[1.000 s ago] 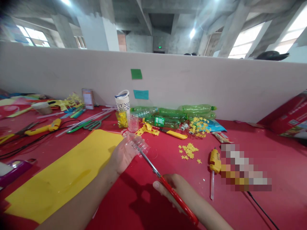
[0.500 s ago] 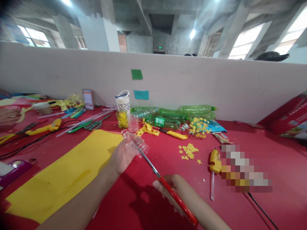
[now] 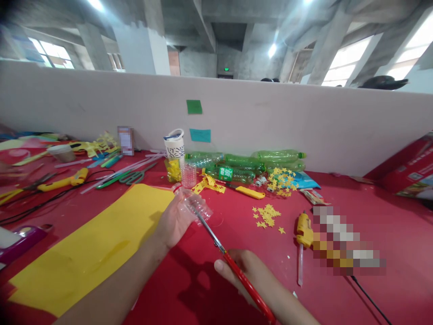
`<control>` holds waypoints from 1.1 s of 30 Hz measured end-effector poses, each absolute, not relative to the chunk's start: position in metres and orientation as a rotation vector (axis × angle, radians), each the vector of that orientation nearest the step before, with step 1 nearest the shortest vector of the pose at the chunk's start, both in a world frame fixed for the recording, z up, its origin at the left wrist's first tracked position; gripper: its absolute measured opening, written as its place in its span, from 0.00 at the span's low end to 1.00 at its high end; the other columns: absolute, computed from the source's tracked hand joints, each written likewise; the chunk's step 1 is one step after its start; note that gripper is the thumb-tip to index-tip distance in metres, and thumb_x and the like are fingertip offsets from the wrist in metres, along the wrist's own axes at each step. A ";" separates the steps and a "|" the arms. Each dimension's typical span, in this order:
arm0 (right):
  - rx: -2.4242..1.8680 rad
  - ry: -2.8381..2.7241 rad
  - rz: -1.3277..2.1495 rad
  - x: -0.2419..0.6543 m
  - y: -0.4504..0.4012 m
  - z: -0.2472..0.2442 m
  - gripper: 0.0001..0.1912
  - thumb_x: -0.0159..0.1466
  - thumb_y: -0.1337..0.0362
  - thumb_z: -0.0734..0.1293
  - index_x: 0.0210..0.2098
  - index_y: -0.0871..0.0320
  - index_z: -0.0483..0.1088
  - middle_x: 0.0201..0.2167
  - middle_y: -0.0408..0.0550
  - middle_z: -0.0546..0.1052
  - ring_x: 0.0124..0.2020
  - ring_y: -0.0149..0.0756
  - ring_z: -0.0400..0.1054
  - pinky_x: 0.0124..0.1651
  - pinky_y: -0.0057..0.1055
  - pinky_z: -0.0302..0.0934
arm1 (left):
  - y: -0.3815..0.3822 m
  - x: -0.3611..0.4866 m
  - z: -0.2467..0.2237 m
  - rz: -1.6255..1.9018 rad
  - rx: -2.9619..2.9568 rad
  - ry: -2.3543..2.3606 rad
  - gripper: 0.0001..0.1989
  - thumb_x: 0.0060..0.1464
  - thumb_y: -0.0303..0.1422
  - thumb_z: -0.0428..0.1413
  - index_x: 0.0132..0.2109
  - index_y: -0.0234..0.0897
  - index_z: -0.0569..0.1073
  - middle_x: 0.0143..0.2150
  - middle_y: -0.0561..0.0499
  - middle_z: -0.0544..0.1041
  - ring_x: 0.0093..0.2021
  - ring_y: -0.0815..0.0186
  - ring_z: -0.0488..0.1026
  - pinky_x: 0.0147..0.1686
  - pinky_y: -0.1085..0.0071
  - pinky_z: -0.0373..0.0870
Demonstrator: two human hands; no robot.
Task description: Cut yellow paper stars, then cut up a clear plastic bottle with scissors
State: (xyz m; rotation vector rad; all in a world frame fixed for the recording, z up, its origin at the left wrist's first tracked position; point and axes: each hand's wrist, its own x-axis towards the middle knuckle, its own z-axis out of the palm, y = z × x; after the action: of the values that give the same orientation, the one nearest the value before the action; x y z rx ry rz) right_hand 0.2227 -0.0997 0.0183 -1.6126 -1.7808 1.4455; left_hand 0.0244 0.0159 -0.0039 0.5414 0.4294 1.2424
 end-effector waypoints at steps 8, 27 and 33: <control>-1.778 -1.622 1.491 0.212 -0.098 0.023 0.29 0.57 0.36 0.61 0.21 0.56 0.58 0.11 0.33 0.54 0.11 0.22 0.50 0.13 0.20 0.46 | 0.013 0.026 -0.004 1.235 0.560 0.443 0.12 0.56 0.42 0.54 0.39 0.37 0.69 0.35 0.49 0.74 0.38 0.62 0.73 0.36 0.65 0.69; -1.750 -1.633 1.510 0.214 -0.099 0.024 0.29 0.58 0.35 0.59 0.24 0.57 0.58 0.12 0.33 0.55 0.12 0.22 0.50 0.15 0.20 0.44 | 0.004 0.035 0.000 1.240 0.607 0.529 0.13 0.54 0.41 0.57 0.42 0.39 0.67 0.37 0.50 0.74 0.38 0.63 0.73 0.43 0.63 0.68; -1.756 -1.650 1.478 0.215 -0.098 0.027 0.28 0.58 0.37 0.61 0.23 0.57 0.58 0.14 0.34 0.56 0.12 0.21 0.52 0.15 0.19 0.45 | 0.006 0.033 0.000 1.250 0.613 0.485 0.14 0.55 0.44 0.56 0.42 0.39 0.69 0.37 0.50 0.75 0.39 0.62 0.73 0.45 0.62 0.67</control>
State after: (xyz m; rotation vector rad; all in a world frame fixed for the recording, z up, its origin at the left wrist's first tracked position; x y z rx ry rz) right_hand 0.2148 -0.0979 0.0271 -1.7557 -1.6499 1.4776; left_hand 0.0334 0.0055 -0.0004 0.6131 0.4854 1.2503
